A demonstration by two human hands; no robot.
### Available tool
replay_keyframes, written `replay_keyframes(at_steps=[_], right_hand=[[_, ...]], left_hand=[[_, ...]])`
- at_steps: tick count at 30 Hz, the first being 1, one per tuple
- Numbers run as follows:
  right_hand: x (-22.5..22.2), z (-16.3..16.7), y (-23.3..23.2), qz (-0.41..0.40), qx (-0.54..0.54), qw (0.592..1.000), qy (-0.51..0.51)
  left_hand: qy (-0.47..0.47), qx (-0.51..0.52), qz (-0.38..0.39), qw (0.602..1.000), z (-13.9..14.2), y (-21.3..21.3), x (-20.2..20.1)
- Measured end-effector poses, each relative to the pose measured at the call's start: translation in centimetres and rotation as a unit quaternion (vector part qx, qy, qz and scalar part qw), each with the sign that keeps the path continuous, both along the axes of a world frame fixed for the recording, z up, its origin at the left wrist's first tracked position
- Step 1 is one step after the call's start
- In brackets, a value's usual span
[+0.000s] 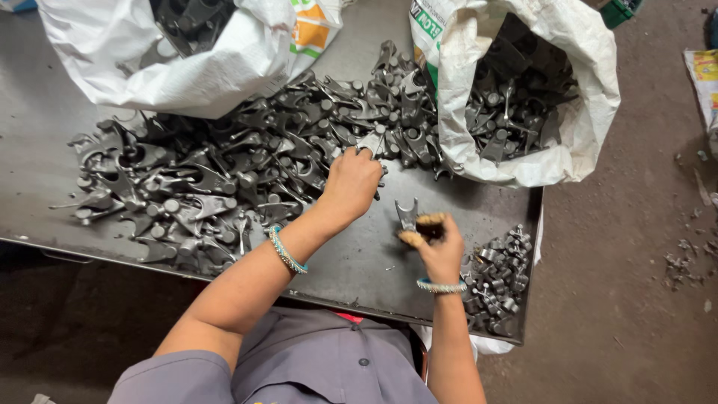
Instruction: The person sorts small metal parts on a metal table, picking them up by hand and placing them into a white sack. The person repeatedly handles the parts, separating them into piles and transferring them into the sack.
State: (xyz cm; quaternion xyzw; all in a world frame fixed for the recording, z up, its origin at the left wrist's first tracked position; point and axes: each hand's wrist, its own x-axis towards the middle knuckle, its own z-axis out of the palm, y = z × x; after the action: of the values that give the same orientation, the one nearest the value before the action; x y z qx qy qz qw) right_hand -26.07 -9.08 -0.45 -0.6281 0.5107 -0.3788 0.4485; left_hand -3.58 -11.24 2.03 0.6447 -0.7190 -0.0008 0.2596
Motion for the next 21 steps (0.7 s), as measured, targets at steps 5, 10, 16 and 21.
replay_keyframes(at_steps=[5, 10, 16, 21], right_hand=[[-3.2, -1.7, 3.3, 0.017, 0.021, 0.961, -0.275], [-3.8, -1.2, 4.1, -0.013, 0.251, 0.853, -0.457], [-3.3, -1.9, 3.8, -0.001, 0.357, 0.77, -0.528], [-3.4, -2.3, 4.2, 0.001, 0.351, 0.777, -0.523]], left_hand=[[-0.01, 0.007, -0.016, 1.0, -1.1, 0.5, -1.4], [-0.01, -0.04, -0.023, 0.999, -1.9, 1.1, -1.7], [-0.011, -0.045, -0.043, 0.998, -1.8, 0.6, -1.4], [-0.006, 0.017, -0.067, 0.998, -1.6, -0.1, -2.0]])
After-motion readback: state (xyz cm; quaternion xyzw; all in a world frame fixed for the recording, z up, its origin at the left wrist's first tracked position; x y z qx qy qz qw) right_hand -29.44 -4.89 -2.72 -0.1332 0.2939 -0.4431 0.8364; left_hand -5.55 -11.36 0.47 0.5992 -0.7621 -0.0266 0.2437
